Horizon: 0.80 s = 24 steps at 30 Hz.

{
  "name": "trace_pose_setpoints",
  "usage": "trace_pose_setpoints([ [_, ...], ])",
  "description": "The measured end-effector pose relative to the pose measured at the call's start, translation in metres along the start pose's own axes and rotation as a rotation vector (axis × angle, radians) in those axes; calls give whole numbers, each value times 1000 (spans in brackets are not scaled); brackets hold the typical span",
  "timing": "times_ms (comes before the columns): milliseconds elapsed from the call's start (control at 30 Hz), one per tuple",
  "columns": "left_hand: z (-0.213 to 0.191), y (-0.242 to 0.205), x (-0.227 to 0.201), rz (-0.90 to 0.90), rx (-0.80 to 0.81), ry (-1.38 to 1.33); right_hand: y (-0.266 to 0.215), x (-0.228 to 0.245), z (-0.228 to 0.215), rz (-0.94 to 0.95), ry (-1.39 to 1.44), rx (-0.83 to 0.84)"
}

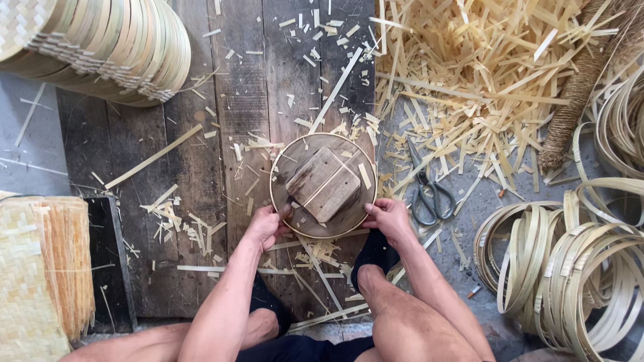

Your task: The person constructs a circular base by weaving bamboo strips through a woven sheet and trimming the edges with shears.

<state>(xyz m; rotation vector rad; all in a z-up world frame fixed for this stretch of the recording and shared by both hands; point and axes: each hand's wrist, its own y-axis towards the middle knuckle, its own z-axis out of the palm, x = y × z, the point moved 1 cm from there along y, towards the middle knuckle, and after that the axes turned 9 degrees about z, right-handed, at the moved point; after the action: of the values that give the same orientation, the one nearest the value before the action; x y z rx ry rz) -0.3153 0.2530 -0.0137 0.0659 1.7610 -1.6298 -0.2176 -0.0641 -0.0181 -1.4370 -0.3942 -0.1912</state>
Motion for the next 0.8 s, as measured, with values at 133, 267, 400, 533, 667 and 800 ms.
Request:
trace_pose_setpoints([
  [133, 10, -9, -6, 34, -105, 76, 0, 1, 1, -21, 17, -37],
  [267, 28, -32, -4, -107, -18, -499, -4, 10, -4, -92, 300, 161],
  [400, 58, -32, 27, -21, -113, -378, 3, 2, 10, -29, 83, 64],
  [533, 62, -23, 45, 27, -142, -290, 14, -7, 18, -22, 74, -30],
  [667, 62, -31, 28, -31, -132, -319, 4, -2, 18, -83, 21, -24],
  [800, 54, -49, -23, -200, 57, 106, -15, 18, 13, -99, -109, 2],
])
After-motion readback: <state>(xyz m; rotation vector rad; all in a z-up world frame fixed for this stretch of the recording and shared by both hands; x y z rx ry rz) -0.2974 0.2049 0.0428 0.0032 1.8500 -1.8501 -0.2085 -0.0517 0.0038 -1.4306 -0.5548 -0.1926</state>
